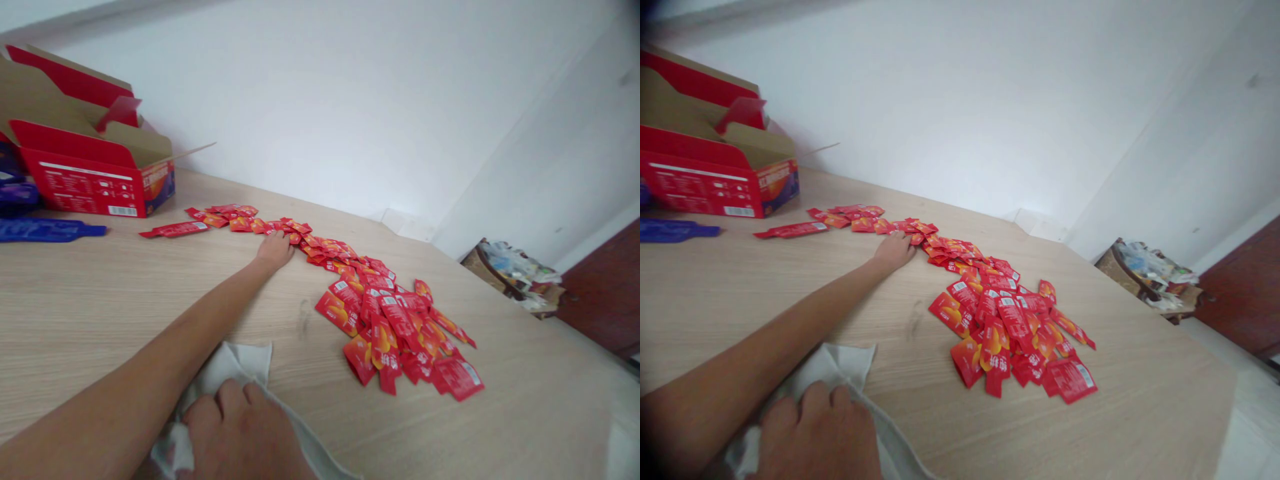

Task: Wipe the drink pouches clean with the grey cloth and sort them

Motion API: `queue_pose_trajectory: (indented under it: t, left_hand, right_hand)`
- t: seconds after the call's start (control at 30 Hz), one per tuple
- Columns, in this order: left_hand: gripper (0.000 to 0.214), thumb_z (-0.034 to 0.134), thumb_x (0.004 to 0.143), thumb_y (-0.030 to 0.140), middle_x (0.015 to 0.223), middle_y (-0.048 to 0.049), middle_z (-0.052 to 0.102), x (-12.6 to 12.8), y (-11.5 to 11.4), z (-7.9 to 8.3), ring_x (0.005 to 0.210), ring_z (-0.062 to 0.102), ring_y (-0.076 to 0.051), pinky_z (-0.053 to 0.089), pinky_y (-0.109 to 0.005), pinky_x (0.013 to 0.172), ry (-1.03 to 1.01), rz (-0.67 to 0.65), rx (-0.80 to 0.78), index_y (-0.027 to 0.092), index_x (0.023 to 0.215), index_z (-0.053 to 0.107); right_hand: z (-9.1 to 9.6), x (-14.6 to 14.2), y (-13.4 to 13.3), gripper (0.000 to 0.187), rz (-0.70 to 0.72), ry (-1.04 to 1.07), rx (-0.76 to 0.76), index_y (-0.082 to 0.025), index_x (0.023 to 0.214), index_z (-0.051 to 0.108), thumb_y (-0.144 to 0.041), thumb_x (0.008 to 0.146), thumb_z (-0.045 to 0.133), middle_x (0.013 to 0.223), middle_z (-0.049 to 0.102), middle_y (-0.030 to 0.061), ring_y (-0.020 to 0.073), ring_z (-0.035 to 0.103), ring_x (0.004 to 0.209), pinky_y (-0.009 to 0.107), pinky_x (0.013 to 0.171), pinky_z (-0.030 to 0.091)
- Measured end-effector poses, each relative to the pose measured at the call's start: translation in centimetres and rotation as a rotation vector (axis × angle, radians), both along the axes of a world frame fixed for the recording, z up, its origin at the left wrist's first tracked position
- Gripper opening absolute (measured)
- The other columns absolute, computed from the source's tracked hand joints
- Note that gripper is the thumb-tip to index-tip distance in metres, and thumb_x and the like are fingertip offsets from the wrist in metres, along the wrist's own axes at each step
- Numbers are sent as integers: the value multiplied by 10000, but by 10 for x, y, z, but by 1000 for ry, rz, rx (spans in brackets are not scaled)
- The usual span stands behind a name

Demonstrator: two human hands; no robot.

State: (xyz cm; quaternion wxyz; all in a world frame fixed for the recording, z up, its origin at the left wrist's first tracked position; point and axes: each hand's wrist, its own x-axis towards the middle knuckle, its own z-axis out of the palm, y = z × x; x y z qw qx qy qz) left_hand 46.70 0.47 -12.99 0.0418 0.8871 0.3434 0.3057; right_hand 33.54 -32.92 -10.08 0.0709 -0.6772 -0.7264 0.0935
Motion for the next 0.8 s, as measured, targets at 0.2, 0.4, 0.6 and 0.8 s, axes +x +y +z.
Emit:
queue_pose_trajectory:
  t: [0.2, 0.4, 0.6, 0.8]
  left_hand:
    - [396, 667, 996, 422, 1349, -107, 628, -29, -15, 9, 1192, 639, -269, 555, -513, 1009, -108, 4, -72, 182, 1308, 622]
    - [333, 646, 1009, 436, 1214, -82, 676, -136, -56, 19, 1059, 676, -221, 585, -448, 932, -220, -18, -239, 175, 1217, 652]
    - [518, 404, 1058, 639, 782, 7, 621, -293, -132, 14, 703, 614, -145, 530, -314, 691, -359, -4, -509, 183, 931, 614]
    - [655, 470, 891, 842, 507, 63, 496, -393, -194, 12, 404, 344, -94, 249, -232, 425, -164, -68, -906, 211, 886, 645]
  right_hand:
    - [-4, 12, -4, 361, 58, 45, 134, -221, 1209, 619, -366, 912, 765, 1129, 702, 70, 304, 703, 998, 446, 783, 656]
    - [5, 31, -9, 245, 80, 111, 144, -218, 1221, 631, -320, 999, 612, 1152, 718, 66, 267, 706, 1033, 381, 863, 601]
    - [10, 47, -7, 229, 18, 196, 123, -207, 1211, 641, -327, 1056, 522, 1187, 728, 83, 246, 692, 1087, 337, 920, 527]
    - [16, 57, -4, 250, -55, 247, 129, -183, 1176, 640, -334, 1084, 463, 1161, 730, 99, 230, 685, 1057, 319, 898, 481]
